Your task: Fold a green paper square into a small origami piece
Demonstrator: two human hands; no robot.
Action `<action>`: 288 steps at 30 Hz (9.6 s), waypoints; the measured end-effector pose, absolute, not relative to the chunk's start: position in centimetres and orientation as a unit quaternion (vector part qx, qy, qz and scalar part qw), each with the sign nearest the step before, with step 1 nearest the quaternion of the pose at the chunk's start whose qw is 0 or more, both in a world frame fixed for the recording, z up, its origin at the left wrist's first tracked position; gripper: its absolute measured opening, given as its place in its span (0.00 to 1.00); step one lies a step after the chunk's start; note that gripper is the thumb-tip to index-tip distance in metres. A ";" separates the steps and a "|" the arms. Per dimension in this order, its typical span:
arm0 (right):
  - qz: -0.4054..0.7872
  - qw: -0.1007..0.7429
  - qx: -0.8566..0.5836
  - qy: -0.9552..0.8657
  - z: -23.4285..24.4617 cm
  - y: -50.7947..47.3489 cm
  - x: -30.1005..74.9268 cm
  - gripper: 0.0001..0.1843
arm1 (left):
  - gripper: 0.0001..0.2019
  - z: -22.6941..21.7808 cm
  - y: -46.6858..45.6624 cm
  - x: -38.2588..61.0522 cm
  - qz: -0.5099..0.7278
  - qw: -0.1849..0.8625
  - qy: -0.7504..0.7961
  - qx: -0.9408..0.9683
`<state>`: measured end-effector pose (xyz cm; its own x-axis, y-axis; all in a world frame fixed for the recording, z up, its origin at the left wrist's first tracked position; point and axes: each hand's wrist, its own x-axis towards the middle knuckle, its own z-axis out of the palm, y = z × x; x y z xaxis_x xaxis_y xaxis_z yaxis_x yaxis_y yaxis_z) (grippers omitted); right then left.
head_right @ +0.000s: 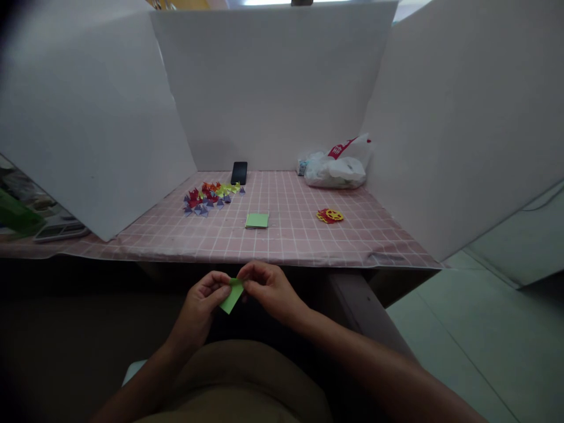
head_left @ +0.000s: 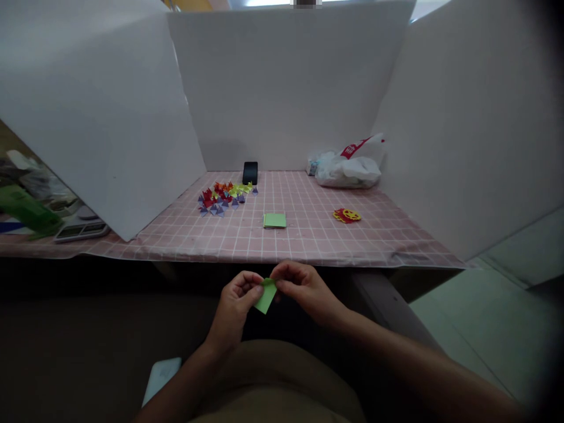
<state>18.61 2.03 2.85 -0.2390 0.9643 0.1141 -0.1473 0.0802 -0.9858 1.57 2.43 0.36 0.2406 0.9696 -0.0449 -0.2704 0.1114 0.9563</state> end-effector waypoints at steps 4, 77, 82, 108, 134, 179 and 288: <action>0.578 0.493 -0.366 -0.537 3.1 1.8 18.7 0.03 | 0.07 0.5 2.3 1.6 0.490 0.660 0.375 0.428; 0.593 0.389 -0.400 -0.581 3.7 1.4 19.2 0.17 | 0.06 2.2 1.6 1.2 0.483 0.533 0.419 0.554; 0.613 0.392 -0.415 -0.546 3.7 1.4 19.0 0.14 | 0.07 2.2 1.6 1.1 0.473 0.539 0.411 0.563; 0.523 0.406 -0.479 -0.577 3.5 1.6 19.1 0.16 | 0.11 1.7 2.5 0.9 0.386 0.621 0.404 0.550; 0.531 0.418 -0.468 -0.569 3.4 1.4 18.8 0.15 | 0.11 0.7 1.8 1.2 0.444 0.648 0.390 0.481; 0.564 0.408 -0.468 -0.544 3.0 1.9 19.2 0.19 | 0.15 1.2 2.0 1.4 0.418 0.627 0.420 0.506; 0.236 0.479 -0.328 -0.779 2.3 0.0 18.3 0.09 | 0.08 2.4 0.0 1.1 0.453 0.591 0.418 0.520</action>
<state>18.35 0.03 2.28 -0.3247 0.7376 0.5921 0.2851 0.6732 -0.6823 1.09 0.00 2.39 0.2397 0.9706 -0.0222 -0.1005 0.0475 0.9938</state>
